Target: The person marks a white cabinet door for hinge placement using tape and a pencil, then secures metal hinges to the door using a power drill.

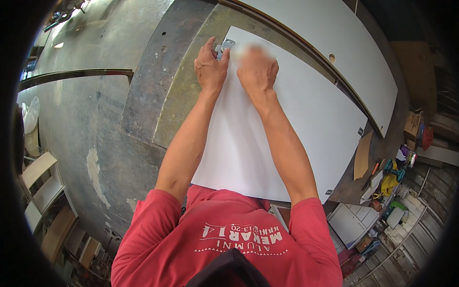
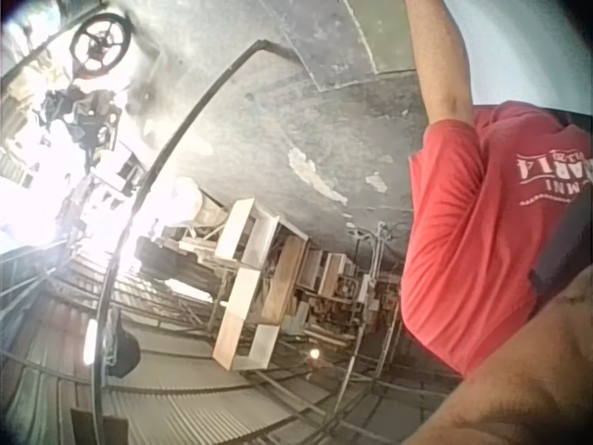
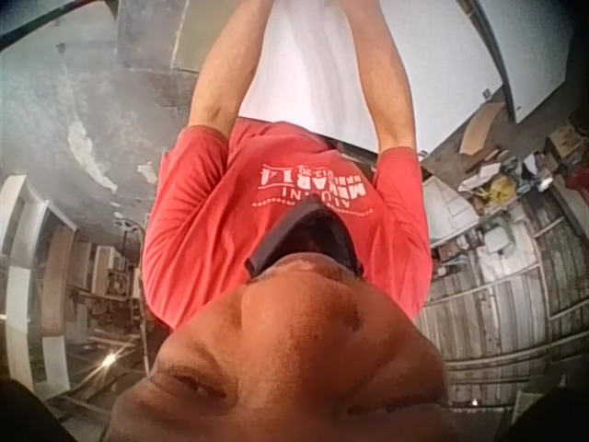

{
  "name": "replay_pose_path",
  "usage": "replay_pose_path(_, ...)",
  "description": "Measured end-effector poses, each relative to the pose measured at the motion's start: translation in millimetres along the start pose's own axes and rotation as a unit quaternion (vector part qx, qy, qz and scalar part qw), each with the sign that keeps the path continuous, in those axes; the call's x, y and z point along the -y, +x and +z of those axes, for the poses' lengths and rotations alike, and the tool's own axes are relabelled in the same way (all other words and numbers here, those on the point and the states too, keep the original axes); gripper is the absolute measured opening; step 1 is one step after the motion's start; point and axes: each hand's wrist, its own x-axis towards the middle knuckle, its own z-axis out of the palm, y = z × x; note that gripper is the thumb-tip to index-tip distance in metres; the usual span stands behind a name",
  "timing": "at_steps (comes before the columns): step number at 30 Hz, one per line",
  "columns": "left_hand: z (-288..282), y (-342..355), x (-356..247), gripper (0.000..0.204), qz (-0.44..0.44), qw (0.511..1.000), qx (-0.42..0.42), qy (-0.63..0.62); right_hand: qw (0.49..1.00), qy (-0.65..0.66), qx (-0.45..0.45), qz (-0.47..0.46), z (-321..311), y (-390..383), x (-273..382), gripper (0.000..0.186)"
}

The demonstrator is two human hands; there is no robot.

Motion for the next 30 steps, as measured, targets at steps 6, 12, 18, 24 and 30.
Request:
replay_pose_path(6, -2, -1, -9, 0.053, -0.012, 1.0, 0.003, -0.024, 0.993, -0.064, 0.089, -0.049, -22, 46, -6, 0.019)
replay_pose_path(12, -8, 0, -3, 0.052, -0.032, 0.999, 0.004, -0.013, 0.971, -0.117, 0.208, -0.009, -23, 54, 15, 0.019)
replay_pose_path(18, -8, 2, -3, 0.056, -0.028, 0.999, 0.016, -0.016, 0.989, -0.11, 0.103, 0.0, -15, 41, 1, 0.024)
replay_pose_path(24, 12, 7, 33, 0.069, 0.062, 0.998, 0.021, 0.008, 0.974, 0.018, -0.189, -0.124, 14, 23, -30, 0.019)
replay_pose_path(30, 3, 4, 10, 0.066, -0.009, 0.994, 0.106, -0.033, 0.968, 0.139, -0.204, -0.048, -29, -80, -57, 0.042)
